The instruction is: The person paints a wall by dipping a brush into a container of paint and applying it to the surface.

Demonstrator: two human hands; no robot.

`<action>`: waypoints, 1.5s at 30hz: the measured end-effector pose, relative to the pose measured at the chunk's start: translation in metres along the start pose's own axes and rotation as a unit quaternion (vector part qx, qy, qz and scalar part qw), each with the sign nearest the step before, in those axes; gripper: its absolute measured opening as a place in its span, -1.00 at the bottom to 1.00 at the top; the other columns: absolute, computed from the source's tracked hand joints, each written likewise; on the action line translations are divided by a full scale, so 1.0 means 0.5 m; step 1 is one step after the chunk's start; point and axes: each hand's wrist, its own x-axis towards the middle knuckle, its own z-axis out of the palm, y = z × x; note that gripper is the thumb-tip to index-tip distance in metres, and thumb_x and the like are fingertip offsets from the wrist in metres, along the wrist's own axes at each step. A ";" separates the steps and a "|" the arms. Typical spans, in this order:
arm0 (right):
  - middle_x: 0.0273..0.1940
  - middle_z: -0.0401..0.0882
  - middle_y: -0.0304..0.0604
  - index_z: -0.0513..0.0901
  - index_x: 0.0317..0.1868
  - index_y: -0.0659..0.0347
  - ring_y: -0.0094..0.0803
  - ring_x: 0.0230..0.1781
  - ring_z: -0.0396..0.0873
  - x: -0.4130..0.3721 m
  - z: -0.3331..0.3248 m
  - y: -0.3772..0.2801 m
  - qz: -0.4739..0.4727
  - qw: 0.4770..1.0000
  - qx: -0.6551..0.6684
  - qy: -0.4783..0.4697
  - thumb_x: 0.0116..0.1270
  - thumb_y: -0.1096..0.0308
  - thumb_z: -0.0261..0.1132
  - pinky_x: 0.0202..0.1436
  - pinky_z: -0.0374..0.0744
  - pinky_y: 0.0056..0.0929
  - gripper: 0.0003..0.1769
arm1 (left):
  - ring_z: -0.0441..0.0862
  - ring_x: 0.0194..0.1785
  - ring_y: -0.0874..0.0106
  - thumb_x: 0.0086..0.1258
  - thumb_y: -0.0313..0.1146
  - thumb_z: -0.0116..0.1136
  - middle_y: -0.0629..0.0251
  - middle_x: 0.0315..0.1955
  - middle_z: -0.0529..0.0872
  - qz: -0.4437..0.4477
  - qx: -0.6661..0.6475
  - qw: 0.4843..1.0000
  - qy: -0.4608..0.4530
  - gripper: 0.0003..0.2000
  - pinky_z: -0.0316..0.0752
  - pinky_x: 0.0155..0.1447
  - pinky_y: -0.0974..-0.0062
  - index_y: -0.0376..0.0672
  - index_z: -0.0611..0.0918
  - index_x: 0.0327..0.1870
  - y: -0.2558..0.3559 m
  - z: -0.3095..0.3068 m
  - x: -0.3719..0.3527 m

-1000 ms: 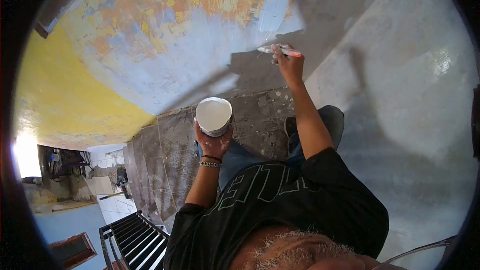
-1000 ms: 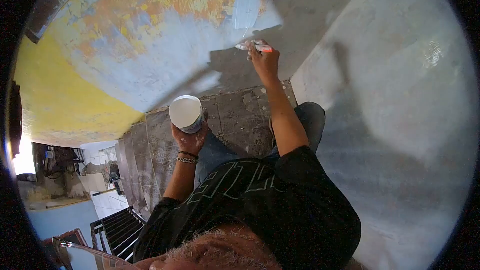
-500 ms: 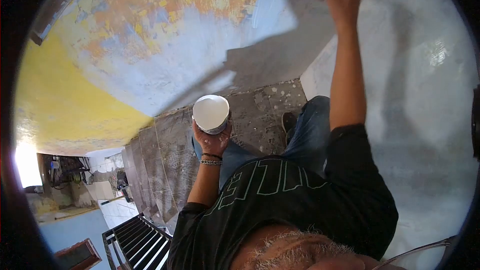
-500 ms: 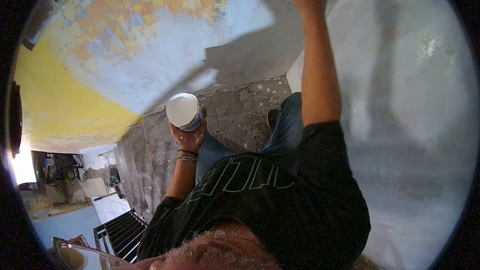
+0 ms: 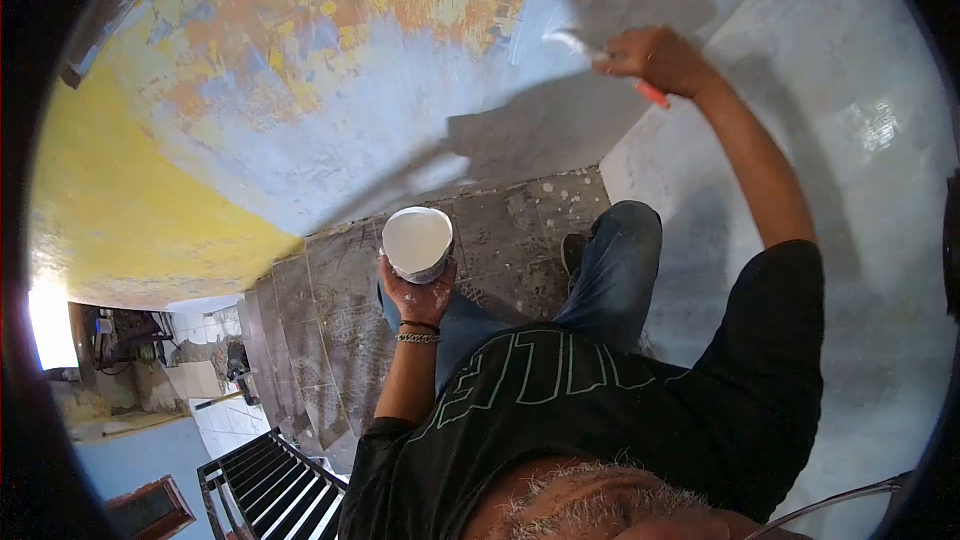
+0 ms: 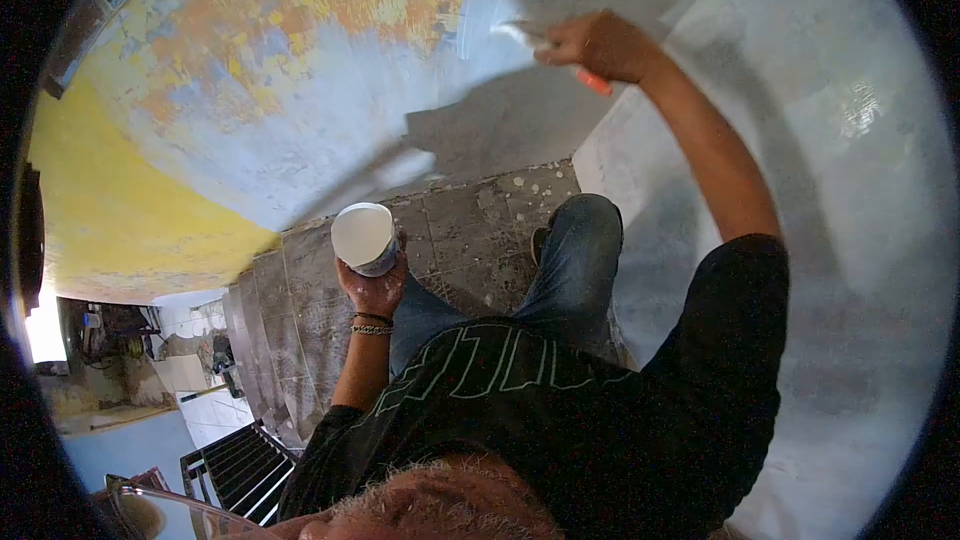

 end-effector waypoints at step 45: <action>-0.57 0.60 -0.27 0.65 -0.34 0.25 -0.60 -0.62 0.54 0.150 -0.058 0.003 0.329 0.801 0.192 0.461 0.24 0.22 0.27 -0.54 0.49 -0.57 -0.77 | 0.55 -0.02 0.11 0.19 0.22 -0.06 0.12 0.02 0.52 0.034 -0.056 0.997 -0.039 -0.38 0.56 -0.12 0.18 -0.06 0.40 0.15 0.017 -0.027 -0.025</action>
